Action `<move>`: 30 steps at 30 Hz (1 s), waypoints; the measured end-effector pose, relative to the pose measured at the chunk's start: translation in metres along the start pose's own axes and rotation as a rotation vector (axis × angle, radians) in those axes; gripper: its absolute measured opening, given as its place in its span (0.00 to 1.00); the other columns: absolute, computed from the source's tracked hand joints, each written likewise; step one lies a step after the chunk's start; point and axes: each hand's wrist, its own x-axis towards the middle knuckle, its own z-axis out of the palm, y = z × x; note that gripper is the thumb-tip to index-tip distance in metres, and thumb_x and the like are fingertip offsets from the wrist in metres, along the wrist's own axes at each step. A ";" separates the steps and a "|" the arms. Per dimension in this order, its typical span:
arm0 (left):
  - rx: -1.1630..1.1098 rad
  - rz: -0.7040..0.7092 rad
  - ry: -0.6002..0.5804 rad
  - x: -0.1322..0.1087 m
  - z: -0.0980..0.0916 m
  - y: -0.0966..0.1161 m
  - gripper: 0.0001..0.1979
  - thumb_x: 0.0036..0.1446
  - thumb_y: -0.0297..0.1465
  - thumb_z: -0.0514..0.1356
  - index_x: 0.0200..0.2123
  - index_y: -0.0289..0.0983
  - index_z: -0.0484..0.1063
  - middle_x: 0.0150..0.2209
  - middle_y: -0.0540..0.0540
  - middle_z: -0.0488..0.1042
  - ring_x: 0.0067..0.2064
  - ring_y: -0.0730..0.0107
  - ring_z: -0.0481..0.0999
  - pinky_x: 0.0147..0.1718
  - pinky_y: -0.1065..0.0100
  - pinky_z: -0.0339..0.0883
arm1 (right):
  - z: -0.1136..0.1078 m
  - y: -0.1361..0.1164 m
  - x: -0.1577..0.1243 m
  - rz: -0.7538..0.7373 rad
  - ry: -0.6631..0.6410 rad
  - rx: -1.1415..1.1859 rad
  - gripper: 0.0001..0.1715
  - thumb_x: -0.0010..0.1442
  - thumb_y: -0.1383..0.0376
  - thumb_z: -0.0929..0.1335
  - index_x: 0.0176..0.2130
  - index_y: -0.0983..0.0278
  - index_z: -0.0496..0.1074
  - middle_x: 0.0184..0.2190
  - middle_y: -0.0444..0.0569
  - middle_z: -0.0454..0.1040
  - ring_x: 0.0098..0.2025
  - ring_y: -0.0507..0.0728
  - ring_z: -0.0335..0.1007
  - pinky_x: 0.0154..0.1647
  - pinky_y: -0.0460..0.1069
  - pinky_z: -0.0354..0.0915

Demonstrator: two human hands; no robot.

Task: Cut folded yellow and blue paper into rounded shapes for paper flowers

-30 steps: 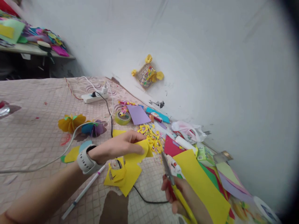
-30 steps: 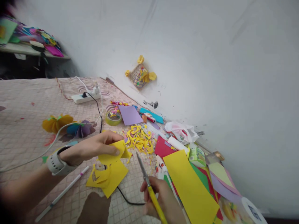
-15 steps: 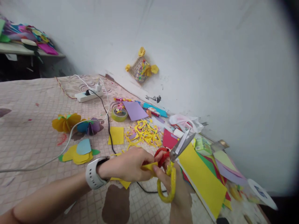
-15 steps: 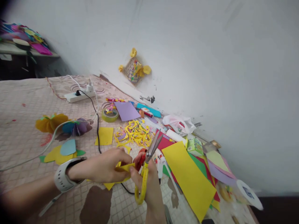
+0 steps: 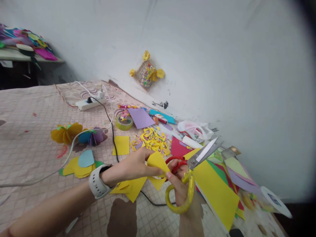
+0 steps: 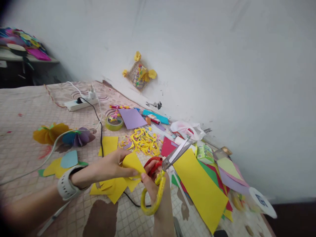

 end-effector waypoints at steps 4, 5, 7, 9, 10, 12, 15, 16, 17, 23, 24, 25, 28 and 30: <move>-0.088 -0.032 0.017 0.000 0.009 0.001 0.12 0.50 0.37 0.65 0.29 0.33 0.73 0.25 0.51 0.73 0.25 0.76 0.68 0.24 0.75 0.62 | 0.001 0.000 -0.001 -0.050 0.014 -0.019 0.07 0.51 0.69 0.70 0.34 0.61 0.70 0.30 0.43 0.71 0.34 0.53 0.71 0.36 0.45 0.69; -0.101 -0.034 0.028 0.000 0.010 0.002 0.11 0.50 0.36 0.65 0.28 0.33 0.73 0.24 0.52 0.72 0.25 0.76 0.67 0.23 0.75 0.61 | 0.001 -0.001 -0.001 -0.052 -0.007 -0.050 0.07 0.52 0.68 0.70 0.34 0.61 0.70 0.30 0.43 0.70 0.33 0.53 0.70 0.35 0.45 0.69; -0.130 -0.030 0.069 -0.001 0.010 0.004 0.09 0.50 0.34 0.65 0.26 0.33 0.72 0.23 0.53 0.70 0.23 0.78 0.65 0.22 0.76 0.60 | 0.002 -0.005 -0.002 -0.049 -0.022 -0.120 0.07 0.55 0.65 0.71 0.37 0.61 0.70 0.30 0.43 0.70 0.31 0.52 0.69 0.33 0.46 0.68; -0.188 -0.019 0.136 -0.002 0.005 0.007 0.10 0.51 0.34 0.64 0.25 0.33 0.71 0.21 0.53 0.69 0.22 0.78 0.66 0.21 0.76 0.60 | 0.006 -0.010 -0.004 -0.035 -0.057 -0.172 0.10 0.58 0.60 0.71 0.38 0.61 0.69 0.30 0.44 0.69 0.31 0.53 0.69 0.33 0.47 0.68; -0.226 -0.001 0.183 -0.002 0.002 0.009 0.10 0.51 0.34 0.64 0.24 0.33 0.70 0.21 0.53 0.69 0.22 0.77 0.66 0.21 0.75 0.61 | 0.009 -0.013 -0.005 -0.024 -0.097 -0.178 0.13 0.59 0.55 0.70 0.39 0.61 0.70 0.30 0.44 0.69 0.31 0.54 0.69 0.34 0.48 0.68; -0.291 0.066 0.302 -0.002 -0.007 0.013 0.11 0.51 0.34 0.64 0.23 0.34 0.69 0.20 0.53 0.69 0.22 0.77 0.67 0.21 0.75 0.62 | 0.017 -0.016 -0.009 0.001 -0.201 -0.161 0.23 0.60 0.45 0.66 0.39 0.62 0.71 0.29 0.46 0.70 0.30 0.55 0.69 0.32 0.49 0.68; -0.307 0.164 0.486 -0.004 -0.020 0.018 0.10 0.51 0.32 0.65 0.23 0.33 0.70 0.20 0.53 0.70 0.22 0.78 0.68 0.20 0.77 0.63 | 0.033 -0.014 -0.015 0.032 -0.295 -0.126 0.38 0.59 0.35 0.57 0.40 0.63 0.72 0.26 0.47 0.69 0.25 0.55 0.67 0.25 0.49 0.65; -0.303 0.176 0.532 -0.005 -0.024 0.019 0.10 0.51 0.32 0.66 0.24 0.33 0.70 0.21 0.53 0.70 0.22 0.78 0.68 0.21 0.77 0.64 | 0.038 -0.013 -0.017 0.044 -0.317 -0.127 0.39 0.60 0.35 0.56 0.40 0.64 0.72 0.25 0.46 0.69 0.24 0.54 0.67 0.23 0.49 0.64; -0.301 0.182 0.567 -0.006 -0.027 0.019 0.10 0.51 0.32 0.66 0.24 0.33 0.71 0.21 0.53 0.71 0.23 0.78 0.68 0.21 0.77 0.64 | 0.042 -0.011 -0.019 0.061 -0.340 -0.129 0.38 0.61 0.36 0.57 0.41 0.65 0.72 0.25 0.46 0.70 0.23 0.52 0.66 0.23 0.48 0.64; -0.356 0.255 0.688 -0.011 -0.034 0.020 0.08 0.51 0.31 0.67 0.26 0.33 0.74 0.23 0.52 0.73 0.23 0.79 0.70 0.21 0.78 0.65 | 0.051 -0.006 -0.024 0.158 -0.440 -0.165 0.37 0.58 0.35 0.59 0.40 0.64 0.71 0.26 0.46 0.70 0.23 0.53 0.68 0.22 0.46 0.65; -0.364 0.263 0.701 -0.012 -0.034 0.021 0.08 0.51 0.31 0.67 0.26 0.33 0.74 0.23 0.52 0.74 0.23 0.79 0.70 0.21 0.78 0.65 | 0.051 -0.006 -0.025 0.173 -0.448 -0.172 0.39 0.57 0.33 0.58 0.39 0.64 0.71 0.24 0.46 0.69 0.23 0.53 0.68 0.21 0.46 0.64; -0.363 0.269 0.710 -0.012 -0.034 0.022 0.08 0.51 0.31 0.67 0.26 0.33 0.74 0.23 0.52 0.74 0.23 0.79 0.70 0.21 0.78 0.65 | 0.050 -0.006 -0.025 0.188 -0.455 -0.179 0.41 0.56 0.32 0.57 0.38 0.64 0.71 0.23 0.46 0.68 0.22 0.53 0.67 0.20 0.46 0.63; -0.296 0.275 0.728 -0.013 -0.034 0.025 0.08 0.51 0.31 0.67 0.25 0.33 0.74 0.22 0.52 0.73 0.22 0.79 0.70 0.21 0.79 0.64 | 0.048 -0.007 -0.024 0.224 -0.480 -0.194 0.45 0.55 0.30 0.54 0.38 0.66 0.71 0.22 0.47 0.67 0.20 0.52 0.65 0.16 0.44 0.58; -0.247 0.280 0.730 -0.014 -0.033 0.025 0.08 0.51 0.30 0.67 0.24 0.33 0.74 0.21 0.52 0.73 0.23 0.79 0.70 0.21 0.79 0.63 | 0.046 -0.009 -0.024 0.232 -0.496 -0.198 0.47 0.53 0.29 0.55 0.39 0.66 0.71 0.22 0.48 0.68 0.20 0.53 0.66 0.16 0.44 0.58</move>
